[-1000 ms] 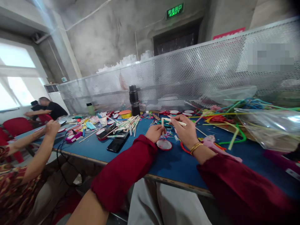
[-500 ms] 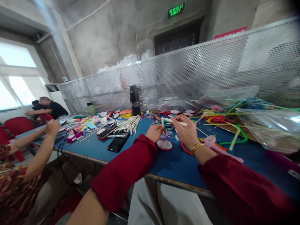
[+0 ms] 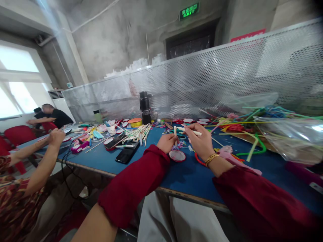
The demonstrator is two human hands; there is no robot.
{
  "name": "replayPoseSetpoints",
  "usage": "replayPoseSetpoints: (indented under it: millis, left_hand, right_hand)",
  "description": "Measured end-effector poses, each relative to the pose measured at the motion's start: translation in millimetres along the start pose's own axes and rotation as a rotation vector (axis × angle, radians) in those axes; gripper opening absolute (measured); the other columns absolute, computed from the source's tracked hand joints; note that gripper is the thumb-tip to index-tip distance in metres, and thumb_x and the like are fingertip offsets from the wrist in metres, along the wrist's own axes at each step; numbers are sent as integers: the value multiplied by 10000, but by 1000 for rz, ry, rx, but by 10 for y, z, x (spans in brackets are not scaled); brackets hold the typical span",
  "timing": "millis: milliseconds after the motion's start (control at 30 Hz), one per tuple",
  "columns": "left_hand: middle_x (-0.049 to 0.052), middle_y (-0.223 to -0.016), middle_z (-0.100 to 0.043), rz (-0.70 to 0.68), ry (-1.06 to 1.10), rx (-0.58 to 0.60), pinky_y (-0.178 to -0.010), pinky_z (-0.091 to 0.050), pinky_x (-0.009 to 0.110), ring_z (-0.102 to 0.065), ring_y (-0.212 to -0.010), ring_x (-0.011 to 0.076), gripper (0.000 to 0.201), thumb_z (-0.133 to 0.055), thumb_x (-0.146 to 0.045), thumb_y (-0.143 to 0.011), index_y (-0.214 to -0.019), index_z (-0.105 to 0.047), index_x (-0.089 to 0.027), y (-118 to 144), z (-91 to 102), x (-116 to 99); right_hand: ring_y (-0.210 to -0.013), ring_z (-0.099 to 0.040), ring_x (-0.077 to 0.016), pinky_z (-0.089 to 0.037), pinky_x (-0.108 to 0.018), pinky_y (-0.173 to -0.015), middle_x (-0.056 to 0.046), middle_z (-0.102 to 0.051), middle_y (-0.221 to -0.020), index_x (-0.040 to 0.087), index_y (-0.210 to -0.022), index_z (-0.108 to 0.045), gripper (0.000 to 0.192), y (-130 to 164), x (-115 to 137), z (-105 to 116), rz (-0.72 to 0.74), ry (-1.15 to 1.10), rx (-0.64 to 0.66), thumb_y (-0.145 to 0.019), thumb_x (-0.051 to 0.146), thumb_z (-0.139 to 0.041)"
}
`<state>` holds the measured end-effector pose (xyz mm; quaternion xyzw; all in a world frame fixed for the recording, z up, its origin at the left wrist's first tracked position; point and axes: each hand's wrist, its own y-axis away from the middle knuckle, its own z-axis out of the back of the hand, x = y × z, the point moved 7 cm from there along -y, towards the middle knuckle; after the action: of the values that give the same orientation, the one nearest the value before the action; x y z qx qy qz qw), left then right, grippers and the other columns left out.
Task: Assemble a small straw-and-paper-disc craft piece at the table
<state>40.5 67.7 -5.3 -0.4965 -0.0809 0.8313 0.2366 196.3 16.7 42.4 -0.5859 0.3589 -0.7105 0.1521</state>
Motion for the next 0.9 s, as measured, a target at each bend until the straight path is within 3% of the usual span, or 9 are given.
replayPoseSetpoints:
  millis: [433,633,900]
  left_hand:
    - [28,-702,-628,26,25,6,-725,-453,267,-565,-724,149,383,-481,-401,-979,-789,-704,-153,43,22,-77]
    - [24,-707,-628,26,35,-1,-709,-448,262,-553,-707,144,392,-518,-451,-968,-782,-698,-156,32,16,-55]
    - [26,-682,-615,-5,16,14,-701,-442,271,-549,-705,150,375,-465,-381,-982,-803,-706,-157,-3,-17,2]
  right_hand:
    - [-663,-633,-197,-456,-334,-607,-21,-683,-691,230,-762,-658,161,7,48,15,27,14,-7,-855,361,-644]
    - [-637,-609,-189,-460,-334,-598,-22,-673,-671,227,-754,-657,166,12,52,8,27,3,-9,-851,361,-645]
    - [-672,-631,-198,-452,-331,-609,-21,-675,-693,228,-764,-651,165,4,12,12,14,8,-6,-859,362,-648]
